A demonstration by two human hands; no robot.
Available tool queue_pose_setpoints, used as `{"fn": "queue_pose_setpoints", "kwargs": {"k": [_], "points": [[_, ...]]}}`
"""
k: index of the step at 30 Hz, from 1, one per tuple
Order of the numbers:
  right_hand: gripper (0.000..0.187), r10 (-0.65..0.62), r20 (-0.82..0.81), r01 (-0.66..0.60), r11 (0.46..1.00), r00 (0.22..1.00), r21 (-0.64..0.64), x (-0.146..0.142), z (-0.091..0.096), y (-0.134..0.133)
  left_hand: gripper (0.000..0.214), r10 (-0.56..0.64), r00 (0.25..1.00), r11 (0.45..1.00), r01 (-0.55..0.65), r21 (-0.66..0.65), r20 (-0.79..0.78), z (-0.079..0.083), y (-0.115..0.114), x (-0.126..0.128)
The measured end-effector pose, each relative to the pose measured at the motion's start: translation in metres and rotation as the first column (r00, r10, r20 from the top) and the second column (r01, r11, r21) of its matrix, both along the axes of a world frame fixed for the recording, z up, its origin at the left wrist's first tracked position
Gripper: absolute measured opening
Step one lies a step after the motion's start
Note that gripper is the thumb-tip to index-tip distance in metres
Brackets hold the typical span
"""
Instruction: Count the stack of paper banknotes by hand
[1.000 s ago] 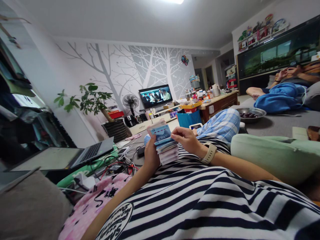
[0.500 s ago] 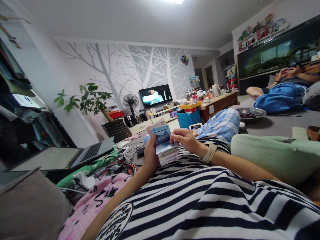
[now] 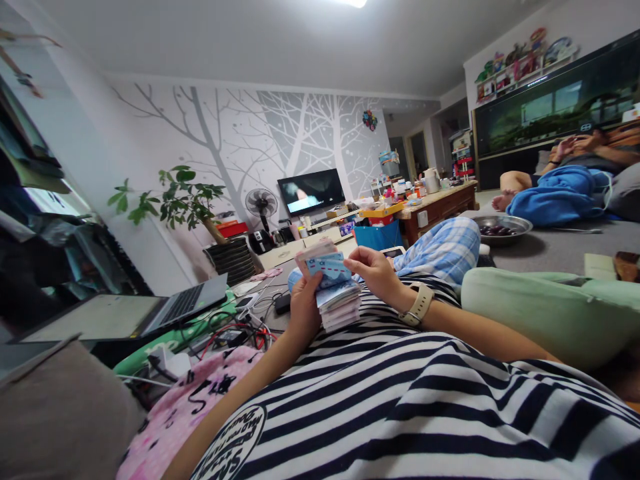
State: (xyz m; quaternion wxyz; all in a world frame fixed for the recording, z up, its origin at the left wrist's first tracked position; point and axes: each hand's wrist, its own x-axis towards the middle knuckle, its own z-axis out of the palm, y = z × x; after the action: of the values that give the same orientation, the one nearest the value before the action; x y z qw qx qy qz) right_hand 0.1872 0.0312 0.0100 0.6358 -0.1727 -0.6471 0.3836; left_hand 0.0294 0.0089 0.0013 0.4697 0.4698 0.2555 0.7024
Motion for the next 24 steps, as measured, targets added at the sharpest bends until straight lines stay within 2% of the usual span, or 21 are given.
{"fn": "queue_pose_setpoints", "kwargs": {"k": [6,10,15,24], "points": [[0.036,-0.096,0.060,0.093,0.994,0.994,0.050,0.001,-0.001,0.000,0.031,-0.016,1.000,1.000,0.017,0.016,-0.019,-0.001,0.001,0.000],[0.036,-0.120,0.072,0.115,0.991,0.990,0.072,0.002,-0.001,-0.001,0.038,0.096,0.991,0.995,-0.095,0.013,-0.097,0.005,-0.005,0.001],[0.036,-0.094,0.080,0.083,0.988,0.992,0.127,0.002,0.001,-0.006,0.040,0.211,0.958,0.978,-0.206,0.044,-0.197,0.010,-0.011,0.000],[0.034,-0.029,0.094,0.018,0.992,0.995,0.123,0.002,0.002,-0.008,0.033,0.266,0.915,0.964,-0.256,0.072,-0.305,0.018,-0.028,0.003]]}}
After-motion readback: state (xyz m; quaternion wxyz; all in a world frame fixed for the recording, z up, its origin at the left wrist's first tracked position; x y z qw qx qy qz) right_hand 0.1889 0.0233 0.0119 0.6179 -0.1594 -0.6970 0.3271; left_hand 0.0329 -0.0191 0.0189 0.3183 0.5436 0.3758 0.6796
